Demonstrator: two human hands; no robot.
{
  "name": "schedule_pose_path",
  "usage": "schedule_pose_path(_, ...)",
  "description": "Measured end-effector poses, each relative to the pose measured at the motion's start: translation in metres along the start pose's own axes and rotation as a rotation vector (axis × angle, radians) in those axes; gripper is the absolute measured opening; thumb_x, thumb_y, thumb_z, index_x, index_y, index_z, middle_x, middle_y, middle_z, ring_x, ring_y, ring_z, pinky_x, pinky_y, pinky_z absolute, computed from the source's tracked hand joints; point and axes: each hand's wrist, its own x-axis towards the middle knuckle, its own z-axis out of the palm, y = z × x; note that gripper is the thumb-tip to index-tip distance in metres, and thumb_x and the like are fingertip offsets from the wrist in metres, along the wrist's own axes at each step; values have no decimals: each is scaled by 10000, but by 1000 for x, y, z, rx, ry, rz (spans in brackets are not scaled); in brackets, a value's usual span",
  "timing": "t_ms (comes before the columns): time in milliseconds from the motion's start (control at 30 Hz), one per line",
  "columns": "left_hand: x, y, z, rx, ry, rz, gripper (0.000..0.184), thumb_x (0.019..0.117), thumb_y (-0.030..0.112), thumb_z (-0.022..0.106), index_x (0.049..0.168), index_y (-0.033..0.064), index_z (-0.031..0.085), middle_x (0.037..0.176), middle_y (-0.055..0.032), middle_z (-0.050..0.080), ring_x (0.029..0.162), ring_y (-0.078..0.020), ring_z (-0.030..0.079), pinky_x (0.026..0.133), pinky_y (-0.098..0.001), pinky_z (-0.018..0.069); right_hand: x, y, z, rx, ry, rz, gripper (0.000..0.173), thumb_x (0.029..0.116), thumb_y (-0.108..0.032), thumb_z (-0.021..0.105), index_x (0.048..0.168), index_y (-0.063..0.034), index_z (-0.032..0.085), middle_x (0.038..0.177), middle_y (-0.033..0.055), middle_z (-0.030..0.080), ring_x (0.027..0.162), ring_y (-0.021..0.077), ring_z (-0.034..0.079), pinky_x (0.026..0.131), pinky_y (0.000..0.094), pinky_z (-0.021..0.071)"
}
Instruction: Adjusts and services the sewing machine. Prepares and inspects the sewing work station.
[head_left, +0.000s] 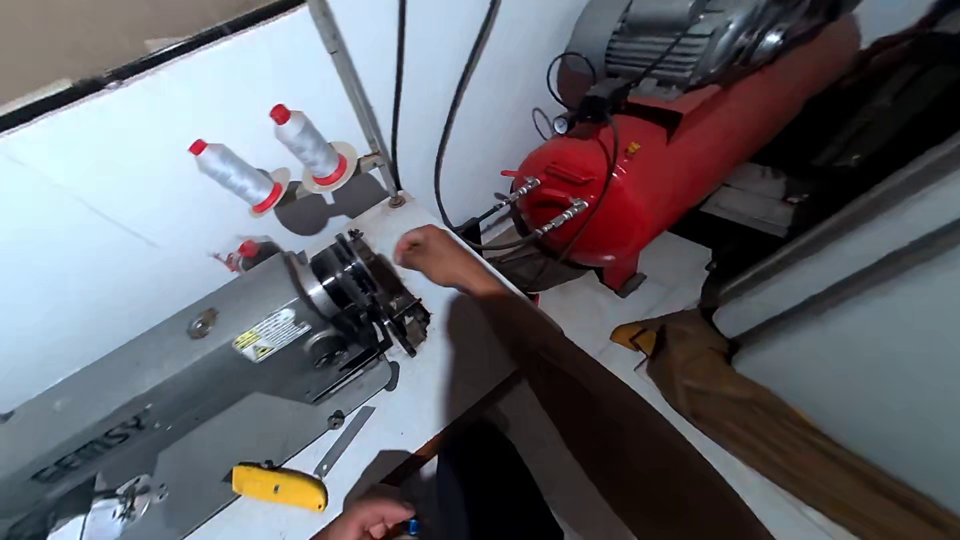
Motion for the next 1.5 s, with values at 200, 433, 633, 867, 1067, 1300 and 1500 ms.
schedule_pose_path(200, 31, 11, 20, 162, 105, -22, 207, 955, -7, 648, 1158, 1, 691, 912, -128, 728, 711, -225, 703, 639, -394, 632, -118, -1, -21, 274, 174, 124, 164, 958, -296, 715, 1017, -150, 762, 827, 42, 695, 692, 170, 626, 637, 393, 544)
schedule_pose_path(433, 125, -20, 45, 295, 114, 73, 193, 965, 119, 702, 1153, 81, 729, 940, -50, 740, 733, -173, 700, 670, -359, 631, -133, -2, -5, 322, 302, 223, 168, 994, -296, 683, 1057, -160, 757, 778, 50, 688, 585, 171, 576, 531, 360, 493)
schedule_pose_path(633, 120, -42, 42, 463, 51, 107, 207, 988, 186, 665, 1175, 138, 740, 868, 19, 702, 672, -108, 631, 617, -308, 581, -66, -19, 14, 113, 201, 77, 304, 996, -330, 657, 1233, -145, 699, 1108, 93, 732, 965, 250, 717, 854, 536, 598)
schedule_pose_path(867, 122, -43, 50, 392, 4, 88, 220, 954, 129, 733, 1170, 88, 731, 821, -69, 684, 597, -194, 629, 535, -346, 593, 52, -19, 59, -378, 77, 74, 143, 957, -260, 632, 1040, -175, 710, 1013, 128, 721, 912, 374, 710, 683, 653, 575)
schedule_pose_path(1067, 126, -42, 51, 392, 50, 110, 211, 952, 115, 733, 1158, 67, 730, 802, -66, 674, 591, -188, 624, 534, -343, 595, 59, -11, 39, 38, 19, -9, 241, 1020, -298, 582, 1084, -164, 771, 1048, 82, 751, 986, 263, 714, 871, 591, 569)
schedule_pose_path(1300, 126, -39, 48, 361, 95, 91, 191, 979, 160, 701, 1156, 102, 742, 810, -44, 684, 637, -166, 639, 602, -339, 597, -97, -44, -36, 370, 52, 26, 228, 1054, -269, 572, 1138, -110, 712, 844, 42, 663, 620, 125, 549, 548, 293, 475)
schedule_pose_path(1500, 123, -36, 37, 298, 107, 58, 186, 951, 186, 739, 1136, 166, 760, 1101, -32, 690, 742, -171, 656, 646, -341, 609, -205, -19, -45, 150, 161, 100, 157, 973, -325, 702, 1029, -199, 778, 1021, 15, 720, 884, 201, 682, 757, 478, 594)
